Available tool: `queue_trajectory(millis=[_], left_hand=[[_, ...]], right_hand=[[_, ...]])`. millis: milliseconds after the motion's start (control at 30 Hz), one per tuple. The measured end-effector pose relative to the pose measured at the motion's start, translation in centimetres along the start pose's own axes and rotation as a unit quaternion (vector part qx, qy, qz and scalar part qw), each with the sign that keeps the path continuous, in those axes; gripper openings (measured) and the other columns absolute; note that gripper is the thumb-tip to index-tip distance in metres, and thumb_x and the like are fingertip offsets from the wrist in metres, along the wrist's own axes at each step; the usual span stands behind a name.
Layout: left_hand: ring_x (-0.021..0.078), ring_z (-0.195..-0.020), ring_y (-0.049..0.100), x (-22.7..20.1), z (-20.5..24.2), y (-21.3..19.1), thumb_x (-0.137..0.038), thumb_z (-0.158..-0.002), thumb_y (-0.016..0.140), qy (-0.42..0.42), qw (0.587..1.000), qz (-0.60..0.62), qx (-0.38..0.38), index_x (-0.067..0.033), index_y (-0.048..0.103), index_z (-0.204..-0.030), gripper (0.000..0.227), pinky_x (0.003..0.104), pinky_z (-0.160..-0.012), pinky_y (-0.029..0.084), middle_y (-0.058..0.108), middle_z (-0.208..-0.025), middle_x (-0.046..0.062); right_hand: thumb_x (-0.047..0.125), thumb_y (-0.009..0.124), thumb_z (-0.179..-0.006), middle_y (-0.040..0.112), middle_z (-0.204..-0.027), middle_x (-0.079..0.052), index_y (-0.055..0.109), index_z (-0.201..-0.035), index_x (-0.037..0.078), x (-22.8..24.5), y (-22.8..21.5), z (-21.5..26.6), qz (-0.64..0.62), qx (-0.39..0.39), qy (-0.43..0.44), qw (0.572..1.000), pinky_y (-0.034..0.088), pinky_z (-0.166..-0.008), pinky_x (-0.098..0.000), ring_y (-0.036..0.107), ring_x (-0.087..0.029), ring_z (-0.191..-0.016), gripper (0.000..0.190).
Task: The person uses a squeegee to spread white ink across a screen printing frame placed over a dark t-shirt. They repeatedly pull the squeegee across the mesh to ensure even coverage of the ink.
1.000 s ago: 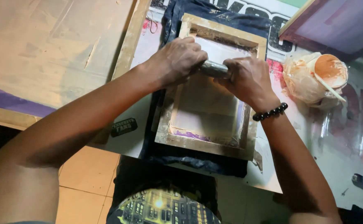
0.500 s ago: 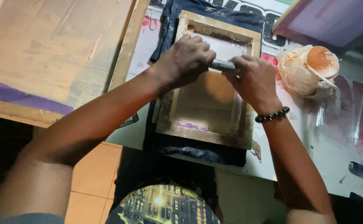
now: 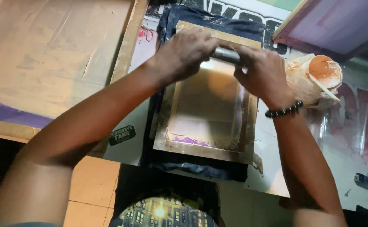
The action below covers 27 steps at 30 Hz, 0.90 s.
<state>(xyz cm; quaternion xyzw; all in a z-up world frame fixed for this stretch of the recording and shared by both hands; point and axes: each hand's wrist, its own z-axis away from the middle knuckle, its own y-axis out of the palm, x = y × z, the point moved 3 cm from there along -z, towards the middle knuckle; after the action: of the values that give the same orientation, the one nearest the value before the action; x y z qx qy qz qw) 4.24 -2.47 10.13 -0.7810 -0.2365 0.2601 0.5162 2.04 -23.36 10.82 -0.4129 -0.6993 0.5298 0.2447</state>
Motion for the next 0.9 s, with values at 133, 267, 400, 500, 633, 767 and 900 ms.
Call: queue_trajectory(millis=[133, 267, 400, 500, 633, 767, 900], left_hand=[[0.0339, -0.086, 0.059, 5.2, -2.9, 4.1, 0.015, -0.084, 0.057, -0.022, 0.999, -0.035, 0.035, -0.0096, 0.059, -0.108, 0.034, 0.051, -0.072, 0.049, 0.065, -0.097, 0.015], [0.0396, -0.087, 0.064, 5.4, -1.6, 5.1, 0.008, -0.07, 0.067, 0.033, 0.999, 0.008, -0.013, -0.0089, 0.062, -0.105, 0.04, 0.051, -0.068, 0.05, 0.068, -0.092, 0.016], [0.0309, -0.084, 0.062, 1.8, 0.6, 3.1, 0.013, -0.08, 0.068, 0.003, 0.997, 0.041, 0.059, -0.006, 0.058, -0.108, 0.035, 0.044, -0.071, 0.052, 0.066, -0.093, 0.016], [0.0254, -0.079, 0.054, -2.3, 3.5, 1.7, -0.002, -0.107, 0.044, -0.046, 0.988, 0.061, 0.134, -0.0066, 0.057, -0.102, 0.014, 0.039, -0.063, 0.048, 0.061, -0.089, 0.014], [0.0281, -0.075, 0.072, -6.5, 8.2, 2.0, -0.014, -0.092, 0.068, 0.023, 0.996, 0.036, 0.076, -0.0096, 0.062, -0.1, 0.011, 0.036, -0.065, 0.061, 0.07, -0.079, 0.01], [0.0285, -0.075, 0.074, -8.2, 9.0, -0.5, -0.013, -0.095, 0.067, 0.062, 0.994, 0.002, 0.09, -0.0072, 0.064, -0.102, 0.009, 0.038, -0.065, 0.063, 0.073, -0.08, 0.013], [0.0235, -0.087, 0.057, -3.6, 3.9, -1.3, -0.002, -0.1, 0.055, -0.021, 0.992, 0.046, 0.116, -0.012, 0.058, -0.112, 0.016, 0.038, -0.074, 0.053, 0.062, -0.101, 0.01]], right_hand=[[0.025, 0.072, -0.073, 0.068, -0.078, -0.002, 0.063, -0.088, 0.017, -3.1, 5.3, -3.0, 0.02, -0.028, -0.005, 0.999, 0.045, -0.046, -0.0443, 0.065, -0.031, -0.063, 0.02], [0.065, 0.088, -0.079, 0.073, -0.074, -0.006, 0.075, -0.092, 0.026, -3.2, 6.7, -2.6, 0.045, -0.009, 0.005, 0.999, 0.048, -0.051, -0.0458, 0.069, -0.032, -0.064, 0.043], [0.053, 0.088, -0.082, 0.076, -0.076, -0.005, 0.08, -0.095, 0.027, -1.0, 4.2, -0.6, 0.004, 0.086, 0.031, 0.996, 0.05, -0.052, -0.041, 0.071, -0.025, -0.065, 0.03], [0.056, 0.085, -0.091, 0.067, -0.061, 0.006, 0.077, -0.089, 0.026, 1.2, 3.1, 3.1, 0.018, 0.109, 0.032, 0.993, 0.054, -0.049, -0.0305, 0.06, -0.011, -0.05, 0.031], [0.035, 0.086, -0.071, 0.07, -0.068, -0.005, 0.073, -0.089, 0.02, 5.0, -0.2, 8.2, -0.032, 0.134, 0.047, 0.989, 0.058, -0.065, -0.0474, 0.072, -0.034, -0.071, 0.026], [0.039, 0.084, -0.072, 0.071, -0.073, -0.01, 0.072, -0.095, 0.021, 5.9, -2.5, 8.9, -0.078, 0.155, 0.046, 0.984, 0.057, -0.068, -0.0545, 0.071, -0.04, -0.076, 0.031], [0.054, 0.081, -0.094, 0.07, -0.067, -0.002, 0.08, -0.1, 0.021, 2.3, -1.3, 4.1, -0.029, 0.113, 0.059, 0.991, 0.054, -0.051, -0.0326, 0.062, -0.016, -0.055, 0.034]])
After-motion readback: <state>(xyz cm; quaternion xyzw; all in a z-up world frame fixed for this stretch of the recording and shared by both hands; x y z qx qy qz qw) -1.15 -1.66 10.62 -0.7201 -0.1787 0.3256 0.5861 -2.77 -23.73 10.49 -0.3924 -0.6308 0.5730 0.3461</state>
